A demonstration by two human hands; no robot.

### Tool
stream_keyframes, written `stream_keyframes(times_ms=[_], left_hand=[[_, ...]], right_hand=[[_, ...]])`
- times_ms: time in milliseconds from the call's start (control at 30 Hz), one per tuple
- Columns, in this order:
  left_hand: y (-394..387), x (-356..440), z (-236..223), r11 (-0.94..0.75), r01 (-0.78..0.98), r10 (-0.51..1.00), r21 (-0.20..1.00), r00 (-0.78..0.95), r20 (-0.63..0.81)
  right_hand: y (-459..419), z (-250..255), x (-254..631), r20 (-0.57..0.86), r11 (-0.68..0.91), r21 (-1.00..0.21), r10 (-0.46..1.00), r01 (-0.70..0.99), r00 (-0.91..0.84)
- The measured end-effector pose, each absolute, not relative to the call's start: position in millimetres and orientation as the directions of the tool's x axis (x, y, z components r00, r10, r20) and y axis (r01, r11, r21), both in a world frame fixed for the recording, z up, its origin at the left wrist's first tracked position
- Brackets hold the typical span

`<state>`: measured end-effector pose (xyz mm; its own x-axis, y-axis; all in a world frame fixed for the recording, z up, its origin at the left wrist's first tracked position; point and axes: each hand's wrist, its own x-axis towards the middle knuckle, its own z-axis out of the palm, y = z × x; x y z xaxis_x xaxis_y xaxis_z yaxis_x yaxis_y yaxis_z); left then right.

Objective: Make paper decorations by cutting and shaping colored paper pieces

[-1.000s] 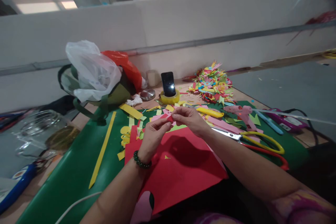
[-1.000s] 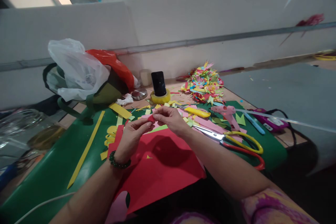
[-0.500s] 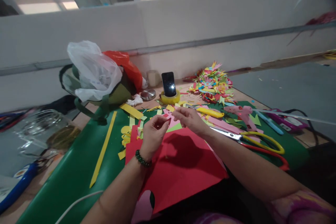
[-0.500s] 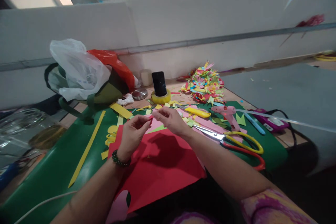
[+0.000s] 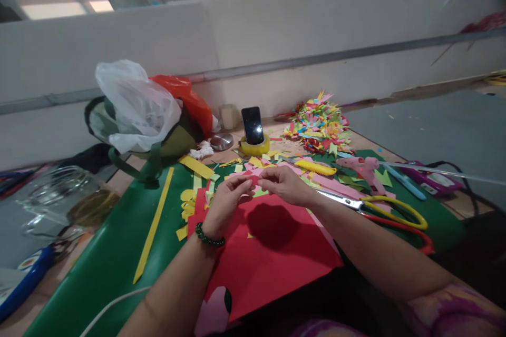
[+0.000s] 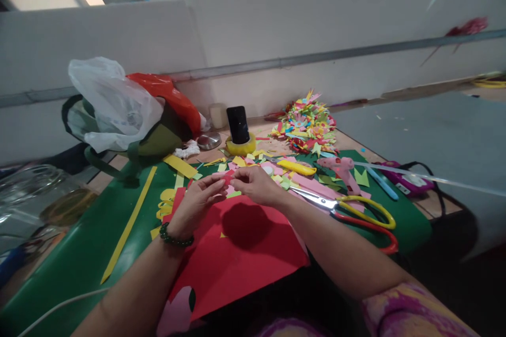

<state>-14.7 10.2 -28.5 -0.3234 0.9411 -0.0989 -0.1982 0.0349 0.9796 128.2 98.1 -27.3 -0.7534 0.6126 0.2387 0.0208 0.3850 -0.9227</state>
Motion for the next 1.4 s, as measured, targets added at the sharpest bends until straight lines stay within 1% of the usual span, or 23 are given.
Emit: stream_keyframes(times_ms=[133,267,333,367,533,600,700,800,900,967,1100,1167,1300,1367,1400], left_hand=[[10,-13,-29,0.013,0.032,0.956,0.999,-0.292,-0.003],[9,-11,-30,-0.067,0.252,0.937,0.966,-0.318,0.148],[8,-10,-30,-0.103,0.312,0.923,0.945,-0.323,0.207],[8,-10,-30,-0.107,0.317,0.923,0.942,-0.320,0.212],[9,-10,-31,-0.038,0.182,0.955,0.983,-0.283,0.089],[10,-11,-32,-0.038,0.144,0.951,0.989,-0.300,0.080],[11,-13,-32,-0.026,0.105,0.949,0.994,-0.309,0.058],[11,-15,-31,0.033,0.051,0.957,0.998,-0.289,-0.017],[10,-16,-28,0.077,-0.056,0.951,0.995,-0.297,-0.090],[10,-16,-27,0.061,-0.121,0.940,0.991,-0.326,-0.098],[9,-13,-25,0.019,-0.143,0.916,0.990,-0.393,-0.074],[9,-11,-24,0.022,-0.192,0.908,0.981,-0.408,-0.100],[9,-10,-21,0.036,-0.373,0.898,0.927,-0.395,-0.194],[8,-10,-19,0.012,-0.413,0.897,0.911,-0.398,-0.192],[8,-11,-19,0.004,-0.416,0.898,0.910,-0.398,-0.186]], right_hand=[[98,-29,130,0.307,0.516,-0.855,0.589,0.056,-0.747],[99,-31,130,0.333,0.577,-0.813,0.575,0.082,-0.747],[100,-31,130,0.339,0.583,-0.809,0.567,0.075,-0.750],[100,-31,130,0.342,0.587,-0.806,0.565,0.075,-0.751],[99,-29,131,0.351,0.607,-0.788,0.579,0.103,-0.736],[99,-28,131,0.345,0.593,-0.799,0.588,0.101,-0.732],[99,-28,131,0.318,0.534,-0.843,0.597,0.069,-0.737],[100,-30,129,0.273,0.451,-0.891,0.607,0.041,-0.746],[100,-32,127,0.249,0.388,-0.922,0.633,0.021,-0.733],[99,-33,126,0.261,0.375,-0.927,0.645,-0.001,-0.718],[97,-33,125,0.280,0.387,-0.922,0.646,-0.012,-0.711],[96,-33,125,0.270,0.386,-0.923,0.644,-0.001,-0.716],[94,-32,126,0.254,0.370,-0.929,0.627,-0.006,-0.736],[95,-29,128,0.272,0.379,-0.925,0.592,-0.036,-0.759],[96,-28,129,0.304,0.407,-0.912,0.578,-0.056,-0.757]])
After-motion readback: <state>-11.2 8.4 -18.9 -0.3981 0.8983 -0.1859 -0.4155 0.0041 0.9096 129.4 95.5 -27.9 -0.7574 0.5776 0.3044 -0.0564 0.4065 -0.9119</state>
